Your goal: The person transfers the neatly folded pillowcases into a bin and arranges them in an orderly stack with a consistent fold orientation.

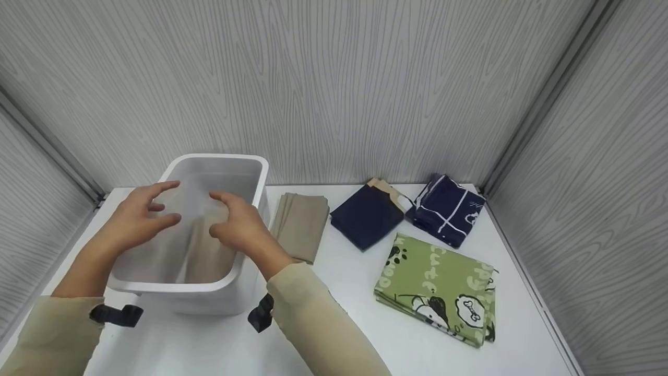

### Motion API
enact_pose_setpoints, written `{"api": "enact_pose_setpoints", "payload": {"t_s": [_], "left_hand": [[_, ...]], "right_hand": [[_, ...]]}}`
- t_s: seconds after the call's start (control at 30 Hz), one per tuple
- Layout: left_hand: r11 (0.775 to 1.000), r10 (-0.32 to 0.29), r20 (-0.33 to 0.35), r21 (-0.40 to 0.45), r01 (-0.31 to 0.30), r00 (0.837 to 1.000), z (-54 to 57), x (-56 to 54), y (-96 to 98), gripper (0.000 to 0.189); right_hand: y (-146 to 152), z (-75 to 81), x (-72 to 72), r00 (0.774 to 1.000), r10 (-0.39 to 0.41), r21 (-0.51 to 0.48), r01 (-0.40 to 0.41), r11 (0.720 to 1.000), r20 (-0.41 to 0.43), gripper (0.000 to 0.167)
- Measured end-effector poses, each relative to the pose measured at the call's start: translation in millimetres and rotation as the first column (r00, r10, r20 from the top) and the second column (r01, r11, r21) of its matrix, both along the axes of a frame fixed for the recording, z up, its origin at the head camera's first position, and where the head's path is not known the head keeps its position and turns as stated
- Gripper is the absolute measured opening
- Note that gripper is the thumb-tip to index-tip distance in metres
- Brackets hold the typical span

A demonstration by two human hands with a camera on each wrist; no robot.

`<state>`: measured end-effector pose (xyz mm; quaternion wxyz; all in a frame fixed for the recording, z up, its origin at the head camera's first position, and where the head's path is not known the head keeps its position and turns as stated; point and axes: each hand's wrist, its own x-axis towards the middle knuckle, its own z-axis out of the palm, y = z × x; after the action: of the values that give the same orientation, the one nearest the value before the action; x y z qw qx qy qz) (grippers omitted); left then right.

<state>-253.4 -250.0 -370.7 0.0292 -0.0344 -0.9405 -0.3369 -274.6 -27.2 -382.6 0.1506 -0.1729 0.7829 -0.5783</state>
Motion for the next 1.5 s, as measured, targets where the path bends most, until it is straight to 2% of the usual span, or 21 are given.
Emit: {"api": "enact_pose_setpoints", "payload": {"t_s": [0.33,0.57,0.7,0.8,0.9,1.0,1.23,1.3,1.4,1.47,1.5], "left_hand": [[1.000,0.013,-0.044,-0.018,-0.014,0.999,3.7,4.6,2.6,0.065],[1.000,-0.022,-0.090,-0.016,0.021,0.996,8.2,12.7,14.2,0.062],[0.999,-0.048,-0.154,-0.023,0.045,0.987,4.2,18.5,27.5,0.059],[0.997,-0.075,-0.228,-0.001,0.077,0.971,-2.9,22.6,41.0,0.057],[0.993,-0.101,-0.308,0.019,0.112,0.946,-11.2,27.0,56.3,0.055],[0.991,-0.123,-0.378,0.005,0.135,0.918,-17.6,32.6,70.8,0.052],[0.983,-0.181,-0.519,-0.099,0.152,0.835,-29.2,45.6,109.6,0.045],[0.974,-0.228,-0.556,-0.142,0.179,0.799,-33.5,51.2,122.3,0.044],[0.947,-0.322,-0.606,-0.215,0.240,0.728,-44.0,58.0,141.0,0.043],[0.924,-0.383,-0.620,-0.262,0.280,0.685,-51.6,61.9,152.6,0.043],[0.913,-0.407,-0.618,-0.283,0.293,0.672,-55.5,63.6,158.1,0.044]], "right_hand": [[13.6,3.7,-1.7,0.999,-0.034,-0.030,0.033,0.999,-0.033,0.069],[30.5,1.0,-5.7,0.996,-0.028,-0.061,0.023,0.998,-0.086,0.066],[44.0,-5.1,-8.7,0.995,-0.049,-0.108,0.039,0.993,-0.090,0.065],[56.5,-13.1,-10.1,0.992,-0.076,-0.112,0.065,0.992,-0.102,0.064],[70.9,-24.5,-9.1,0.985,-0.111,-0.062,0.104,0.993,-0.131,0.063],[85.4,-38.6,-6.8,0.976,-0.153,0.009,0.157,0.988,-0.154,0.061],[116.1,-71.6,-2.8,0.962,-0.200,0.086,0.218,0.972,-0.184,0.061],[123.4,-80.8,-1.1,0.955,-0.199,0.104,0.226,0.969,-0.218,0.060],[133.0,-93.4,1.0,0.943,-0.194,0.132,0.236,0.963,-0.272,0.059],[138.5,-100.4,2.0,0.938,-0.188,0.156,0.240,0.958,-0.290,0.058],[140.8,-103.3,2.4,0.937,-0.186,0.163,0.242,0.957,-0.296,0.058]]}}
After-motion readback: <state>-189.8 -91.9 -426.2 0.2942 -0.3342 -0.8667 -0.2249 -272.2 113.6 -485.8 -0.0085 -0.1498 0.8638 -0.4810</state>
